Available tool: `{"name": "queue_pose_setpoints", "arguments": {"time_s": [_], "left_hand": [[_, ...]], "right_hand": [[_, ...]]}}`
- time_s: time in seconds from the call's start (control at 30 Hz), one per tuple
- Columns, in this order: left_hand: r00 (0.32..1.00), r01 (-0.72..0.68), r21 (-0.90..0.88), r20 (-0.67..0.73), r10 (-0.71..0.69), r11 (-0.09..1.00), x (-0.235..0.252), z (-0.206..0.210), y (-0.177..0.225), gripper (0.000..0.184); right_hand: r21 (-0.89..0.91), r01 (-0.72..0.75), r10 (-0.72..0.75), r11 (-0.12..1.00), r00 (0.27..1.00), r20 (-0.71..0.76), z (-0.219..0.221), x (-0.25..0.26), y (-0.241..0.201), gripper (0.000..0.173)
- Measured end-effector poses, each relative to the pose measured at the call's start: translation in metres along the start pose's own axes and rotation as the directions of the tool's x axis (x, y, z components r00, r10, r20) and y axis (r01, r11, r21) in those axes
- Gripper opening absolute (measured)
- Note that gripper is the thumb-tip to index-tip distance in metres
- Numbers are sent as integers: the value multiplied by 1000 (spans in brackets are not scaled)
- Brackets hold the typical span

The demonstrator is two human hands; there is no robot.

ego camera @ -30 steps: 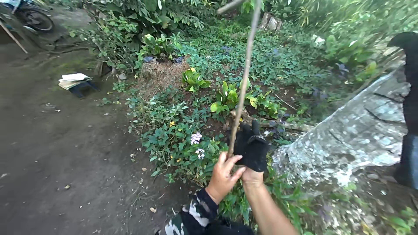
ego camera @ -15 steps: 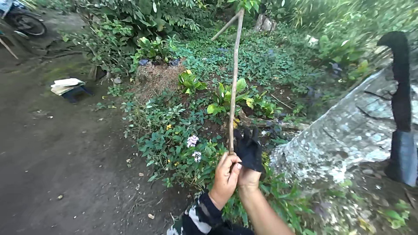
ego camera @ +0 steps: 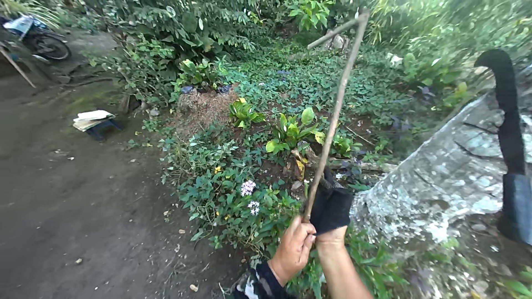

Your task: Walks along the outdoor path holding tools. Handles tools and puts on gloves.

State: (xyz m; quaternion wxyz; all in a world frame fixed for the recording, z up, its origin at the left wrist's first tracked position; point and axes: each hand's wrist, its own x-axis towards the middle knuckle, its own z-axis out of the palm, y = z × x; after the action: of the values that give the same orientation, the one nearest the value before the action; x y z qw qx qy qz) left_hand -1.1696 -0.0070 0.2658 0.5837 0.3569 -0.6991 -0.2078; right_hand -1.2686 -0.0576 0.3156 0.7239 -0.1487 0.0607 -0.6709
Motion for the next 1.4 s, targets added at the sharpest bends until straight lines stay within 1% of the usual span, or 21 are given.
{"name": "queue_pose_setpoints", "arguments": {"time_s": [0.1,0.3,0.4,0.47,0.57,0.6,0.67,0.73,0.8,0.83,0.87,0.93,0.97,1.03,1.07,1.1,1.17,1.23,1.3,1.37,1.4], "left_hand": [[999,-34,26,26,33,999,-3,0,-2,17],[998,-55,50,46,52,997,4,-6,-7,14],[996,-70,53,57,67,996,1,-2,-2,15],[996,-72,55,63,69,996,-2,1,1,16],[996,-74,58,59,70,996,-3,6,4,18],[995,-76,58,61,72,995,-3,8,6,18],[994,-84,49,74,80,995,-2,13,10,18],[991,-103,34,94,99,994,0,19,13,18],[988,-116,15,106,114,993,2,23,15,19],[987,-114,-10,113,114,993,3,25,16,19],[988,-102,-40,117,106,994,4,27,19,19],[990,-58,-89,122,69,994,8,28,26,24],[991,-33,-103,125,46,994,10,28,29,26],[993,8,-107,120,5,994,17,26,35,31],[994,21,-118,113,-7,993,23,24,37,33],[994,27,-138,107,-12,990,29,23,38,35],[995,32,-194,98,-13,980,44,22,36,34],[996,59,-252,81,-40,966,56,23,30,31],[994,101,-296,60,-86,950,64,23,18,28],[991,130,-325,58,-118,937,70,20,5,28],[990,137,-343,64,-123,929,72,16,-2,29]], "right_hand": [[-56,101,-102,993,995,-13,5,7,-4,43],[-92,53,-37,994,985,168,16,13,-11,72],[-68,38,-34,997,998,59,18,10,-13,75],[-148,47,-44,988,999,23,18,9,-15,75],[-259,9,56,966,968,245,12,12,-20,82],[-277,-9,87,961,958,272,12,13,-21,85],[-268,-14,73,963,974,213,17,15,-24,83],[-265,29,-9,964,997,75,24,13,-28,66],[-299,94,-56,949,990,133,19,9,-37,56],[-394,161,-102,905,981,168,19,6,-43,54],[-541,246,-182,804,969,170,26,1,-52,50],[-860,304,-367,409,918,150,59,-10,-79,37],[-947,267,-457,177,875,161,74,-16,-98,33],[-957,125,-599,-262,756,263,89,-26,-146,26],[-909,14,-650,-417,694,310,93,-29,-173,26],[-854,-110,-689,-509,647,327,95,-31,-200,26],[-731,-401,-760,-552,603,243,99,-26,-248,26],[-587,-648,-791,-486,611,-19,101,-9,-281,35],[-526,-734,-748,-430,616,-247,94,16,-300,44],[-582,-706,-694,-405,651,-308,72,35,-316,55],[-625,-683,-690,-378,658,-302,63,37,-322,53]]}}
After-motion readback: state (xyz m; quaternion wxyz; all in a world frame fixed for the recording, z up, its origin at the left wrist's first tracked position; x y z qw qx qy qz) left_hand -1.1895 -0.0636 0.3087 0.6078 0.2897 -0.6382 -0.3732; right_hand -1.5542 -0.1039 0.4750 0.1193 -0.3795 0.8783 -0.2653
